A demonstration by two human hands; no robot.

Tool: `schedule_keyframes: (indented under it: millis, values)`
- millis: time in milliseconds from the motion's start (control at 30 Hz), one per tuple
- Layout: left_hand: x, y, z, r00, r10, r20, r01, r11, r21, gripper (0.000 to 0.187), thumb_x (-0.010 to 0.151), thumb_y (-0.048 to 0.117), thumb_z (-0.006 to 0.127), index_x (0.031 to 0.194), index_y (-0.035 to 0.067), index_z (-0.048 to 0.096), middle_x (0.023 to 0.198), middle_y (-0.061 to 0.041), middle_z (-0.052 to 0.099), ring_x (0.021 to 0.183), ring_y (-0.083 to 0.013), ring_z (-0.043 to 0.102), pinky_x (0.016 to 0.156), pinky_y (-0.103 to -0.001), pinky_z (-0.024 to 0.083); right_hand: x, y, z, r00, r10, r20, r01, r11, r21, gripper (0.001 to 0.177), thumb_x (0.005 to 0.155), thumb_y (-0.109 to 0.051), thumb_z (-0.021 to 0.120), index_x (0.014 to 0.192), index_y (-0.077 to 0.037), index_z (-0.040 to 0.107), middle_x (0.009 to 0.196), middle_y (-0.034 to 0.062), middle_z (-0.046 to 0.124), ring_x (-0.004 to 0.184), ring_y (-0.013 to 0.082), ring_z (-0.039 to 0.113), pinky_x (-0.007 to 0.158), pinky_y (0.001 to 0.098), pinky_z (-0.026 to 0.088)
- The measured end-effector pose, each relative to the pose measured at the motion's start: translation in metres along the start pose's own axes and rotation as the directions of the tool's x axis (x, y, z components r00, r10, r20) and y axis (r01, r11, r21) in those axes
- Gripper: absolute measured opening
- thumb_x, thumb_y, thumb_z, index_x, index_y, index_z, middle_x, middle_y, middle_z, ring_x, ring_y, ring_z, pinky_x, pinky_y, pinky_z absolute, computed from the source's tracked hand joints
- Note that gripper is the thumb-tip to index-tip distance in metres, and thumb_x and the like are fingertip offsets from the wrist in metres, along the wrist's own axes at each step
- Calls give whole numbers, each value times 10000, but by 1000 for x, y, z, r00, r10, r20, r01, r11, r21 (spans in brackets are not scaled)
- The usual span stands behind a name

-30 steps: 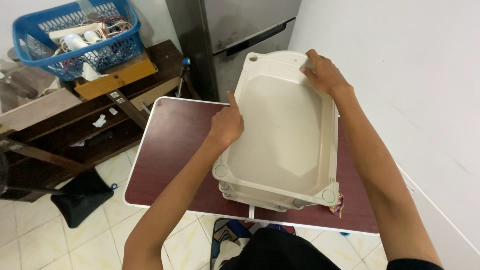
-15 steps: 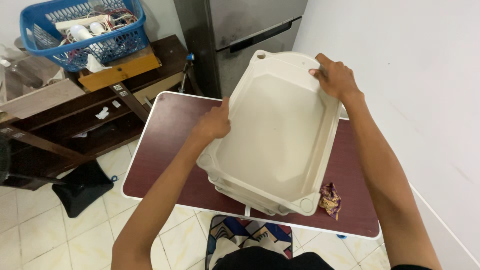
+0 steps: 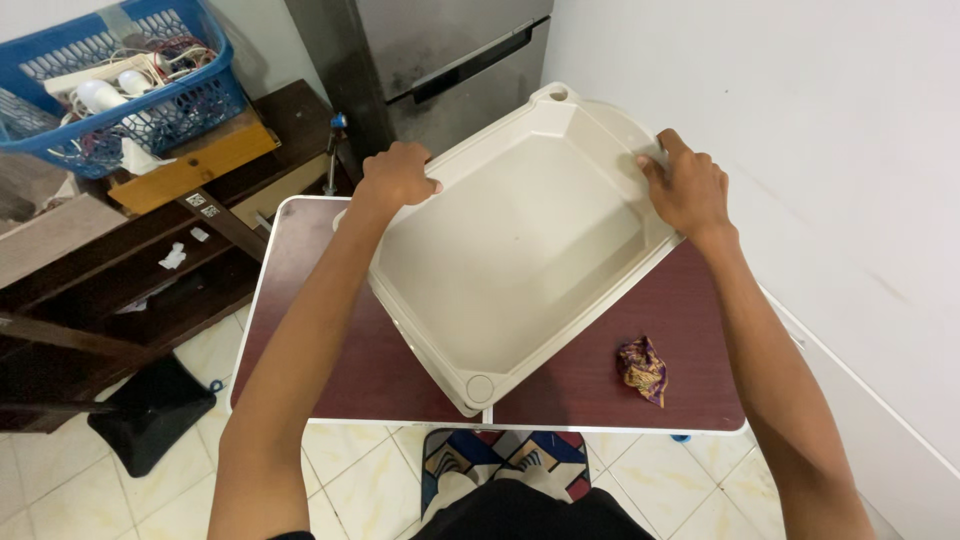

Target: The person disassembles a stacked plastic stool by removing its legs and separating the seat from the base. They then reassemble the stool by inserting the legs back into the base and placing the seat on top.

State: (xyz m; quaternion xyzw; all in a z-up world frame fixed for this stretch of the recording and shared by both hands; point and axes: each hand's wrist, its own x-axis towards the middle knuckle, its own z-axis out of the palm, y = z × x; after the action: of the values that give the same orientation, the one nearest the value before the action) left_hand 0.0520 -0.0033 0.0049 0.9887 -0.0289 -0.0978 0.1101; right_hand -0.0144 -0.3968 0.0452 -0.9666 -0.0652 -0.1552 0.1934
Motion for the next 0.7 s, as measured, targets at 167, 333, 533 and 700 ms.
schedule_keyframes:
  millis: [167, 333, 533, 700]
  values:
    - [23, 5, 9, 1000, 23, -20, -23, 999, 24, 512, 838, 395, 819, 1270, 161, 677, 1340, -149, 608, 1214, -362, 613, 983, -502, 484, -24, -9, -10, 997, 67, -23, -68, 997, -42, 245, 1056, -251, 627, 1123, -19, 584, 634, 176, 638, 657, 431, 656, 643, 552, 478]
    - [44, 18, 17, 999, 42, 15, -44, 994, 98, 368, 914, 353, 763, 1191, 114, 719, 1230, -130, 700, 1187, -328, 650, 939, -501, 523, -43, -12, -12, 994, 92, -66, -95, 994, -51, 222, 1064, -238, 621, 1081, -23, 568, 631, 188, 639, 630, 447, 653, 611, 560, 480]
    - [69, 34, 25, 992, 104, -67, -88, 974, 208, 242, 929, 207, 734, 1131, 74, 739, 1109, -121, 756, 1034, -314, 734, 837, -450, 587, -63, -11, -8, 988, 114, -104, -120, 991, -62, 242, 1054, -241, 623, 1046, -11, 548, 656, 213, 644, 662, 485, 656, 623, 590, 485]
    - [85, 38, 29, 970, 177, -169, -141, 969, 204, 172, 921, 144, 705, 1084, 113, 752, 1091, -109, 746, 1041, -310, 714, 844, -459, 572, -76, -16, -9, 981, 187, -55, -189, 981, -43, 236, 1061, -229, 586, 1056, -1, 527, 626, 221, 642, 645, 484, 658, 634, 598, 487]
